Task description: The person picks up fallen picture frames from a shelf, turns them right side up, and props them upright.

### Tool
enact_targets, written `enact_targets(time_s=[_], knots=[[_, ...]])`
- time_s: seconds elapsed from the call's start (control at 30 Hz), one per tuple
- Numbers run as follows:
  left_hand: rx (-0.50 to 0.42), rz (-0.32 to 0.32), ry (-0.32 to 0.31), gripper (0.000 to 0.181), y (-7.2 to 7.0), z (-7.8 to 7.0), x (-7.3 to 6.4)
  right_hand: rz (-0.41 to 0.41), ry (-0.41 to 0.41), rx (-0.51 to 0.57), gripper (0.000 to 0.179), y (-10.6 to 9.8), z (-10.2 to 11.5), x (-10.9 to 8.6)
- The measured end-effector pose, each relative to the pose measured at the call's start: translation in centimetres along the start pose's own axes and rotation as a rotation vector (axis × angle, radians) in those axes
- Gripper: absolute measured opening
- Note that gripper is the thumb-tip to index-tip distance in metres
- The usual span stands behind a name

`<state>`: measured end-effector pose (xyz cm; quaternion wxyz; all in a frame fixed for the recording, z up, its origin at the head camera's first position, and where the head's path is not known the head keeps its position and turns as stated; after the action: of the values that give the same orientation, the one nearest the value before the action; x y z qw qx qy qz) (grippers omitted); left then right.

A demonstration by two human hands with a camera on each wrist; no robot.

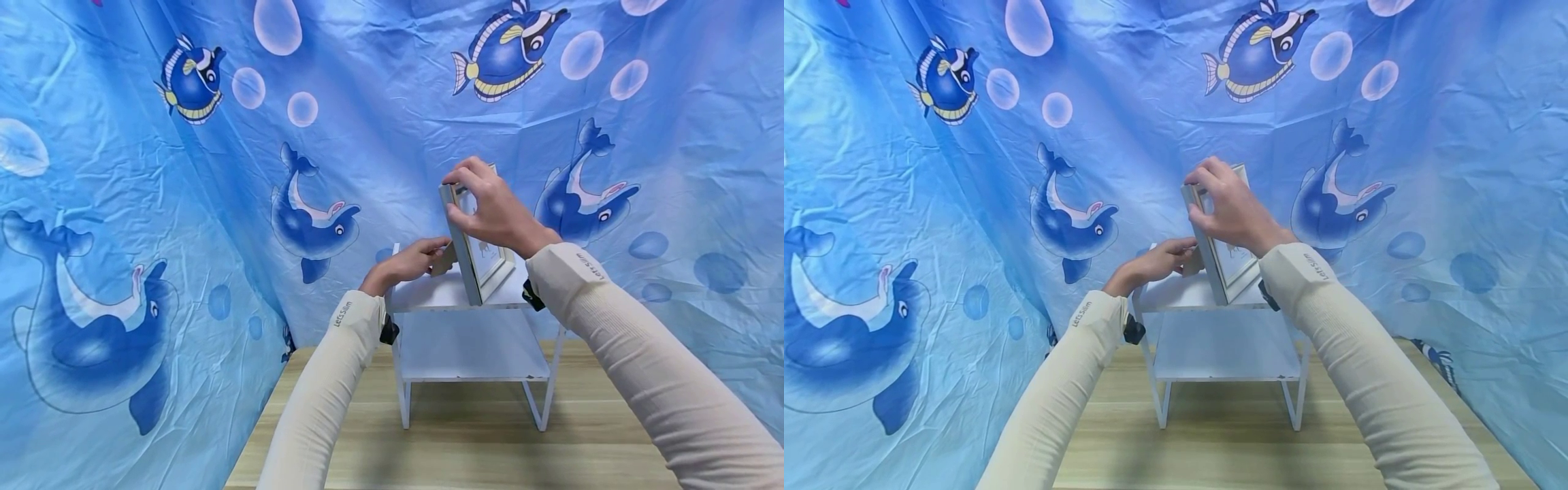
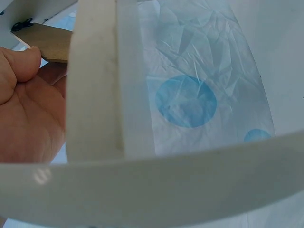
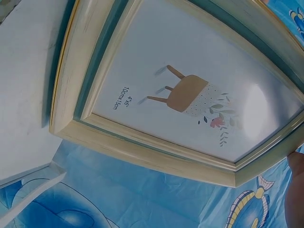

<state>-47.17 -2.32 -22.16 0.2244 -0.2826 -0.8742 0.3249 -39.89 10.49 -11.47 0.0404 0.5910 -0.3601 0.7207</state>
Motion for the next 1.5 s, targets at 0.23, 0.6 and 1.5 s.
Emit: enact_targets(time_s=[0.23, 0.6, 1.5], knots=[[0.008, -0.008, -0.004, 0.048, -0.17, 0.17, 0.02, -0.012, -0.029, 0.003, 0.030, 0.13, 0.13, 0.13], [0.015, -0.017, 0.003, 0.049, -0.38, 0.27, 0.13, -0.009, -0.023, 0.006, 0.030, 0.31, 0.16, 0.23], [0.033, -0.028, -0.005, 0.058, -0.48, 0.36, -0.01, 0.002, -0.015, -0.009, 0.030, 0.63, 0.26, 0.28]])
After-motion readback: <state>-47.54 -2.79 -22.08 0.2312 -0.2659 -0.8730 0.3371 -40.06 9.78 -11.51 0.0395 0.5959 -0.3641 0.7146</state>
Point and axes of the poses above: each hand's wrist, its own x-axis towards the middle knuckle, its own y-axis out of the palm, z = x × y, the point moved 6 cm from there along x, towards the middle knuckle, and after that the axes turned 6 degrees about -z, right-handed, at the moved point
